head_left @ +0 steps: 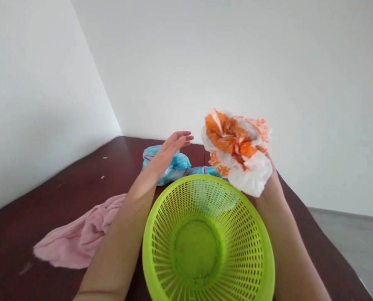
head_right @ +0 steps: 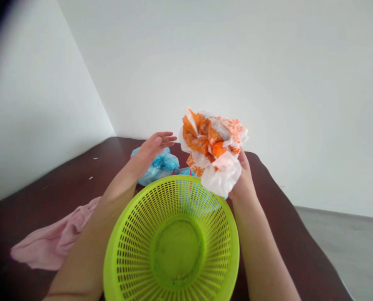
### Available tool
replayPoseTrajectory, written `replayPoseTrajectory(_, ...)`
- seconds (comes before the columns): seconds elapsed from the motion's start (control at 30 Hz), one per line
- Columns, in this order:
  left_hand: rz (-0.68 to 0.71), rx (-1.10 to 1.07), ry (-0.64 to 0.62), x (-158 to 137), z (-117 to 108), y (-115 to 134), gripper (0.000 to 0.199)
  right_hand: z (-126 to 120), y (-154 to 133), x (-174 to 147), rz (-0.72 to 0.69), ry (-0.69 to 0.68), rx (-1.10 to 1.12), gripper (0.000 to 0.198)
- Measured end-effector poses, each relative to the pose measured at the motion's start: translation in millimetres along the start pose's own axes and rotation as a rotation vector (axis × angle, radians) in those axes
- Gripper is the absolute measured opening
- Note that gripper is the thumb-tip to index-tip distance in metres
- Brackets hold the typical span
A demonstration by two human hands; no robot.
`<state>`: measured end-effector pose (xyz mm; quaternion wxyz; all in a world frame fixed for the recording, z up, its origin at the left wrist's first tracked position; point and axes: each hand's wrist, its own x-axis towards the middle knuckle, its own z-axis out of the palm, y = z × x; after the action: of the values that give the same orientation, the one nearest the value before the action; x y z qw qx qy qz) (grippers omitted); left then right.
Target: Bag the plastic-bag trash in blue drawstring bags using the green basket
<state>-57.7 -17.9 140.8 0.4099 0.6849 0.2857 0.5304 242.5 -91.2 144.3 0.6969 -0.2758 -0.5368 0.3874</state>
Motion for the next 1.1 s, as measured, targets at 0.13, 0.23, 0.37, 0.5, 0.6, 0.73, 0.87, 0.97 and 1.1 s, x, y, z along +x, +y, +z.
replayPoseTrajectory(0.13,0.084,-0.121,-0.176,-15.2,10.3,34.2,0.088,7.8,-1.8,-17.3,0.054,0.042,-0.006,0.045)
replayPoseTrajectory(0.23,0.100,-0.139,-0.238,-19.5,23.3,39.6,0.113,10.8,-5.9,-22.8,0.034,-0.057,-0.075,0.045)
replayPoseTrajectory(0.37,0.158,-0.100,-0.302,-21.9,39.6,40.4,0.147,15.4,-10.9,-26.9,0.060,-0.194,-0.135,0.047)
replayPoseTrajectory(0.5,0.209,-0.026,-0.376,-24.0,44.0,47.2,0.155,13.3,-9.4,-30.5,0.020,-0.315,-0.235,0.048)
replayPoseTrajectory(0.6,0.230,0.046,-0.326,-25.0,41.6,53.1,0.140,8.0,-7.7,-33.1,-0.096,-0.382,-0.314,0.047)
replayPoseTrajectory(0.73,0.215,0.061,-0.250,-26.6,41.0,54.6,0.105,5.2,-13.1,-37.6,-0.130,-0.488,-0.337,0.047)
replayPoseTrajectory(0.87,0.189,0.041,-0.170,-25.6,43.7,49.5,0.069,7.9,-19.4,-40.2,-0.120,-0.545,-0.320,0.056)
replayPoseTrajectory(0.97,0.198,-0.008,-0.078,-20.2,44.0,45.3,0.057,10.9,-20.3,-39.2,-0.144,-0.481,-0.354,0.052)
replayPoseTrajectory(1.1,0.260,-0.011,0.153,-11.2,37.1,44.2,0.052,14.5,-27.6,-36.4,-0.275,-0.219,-0.380,0.053)
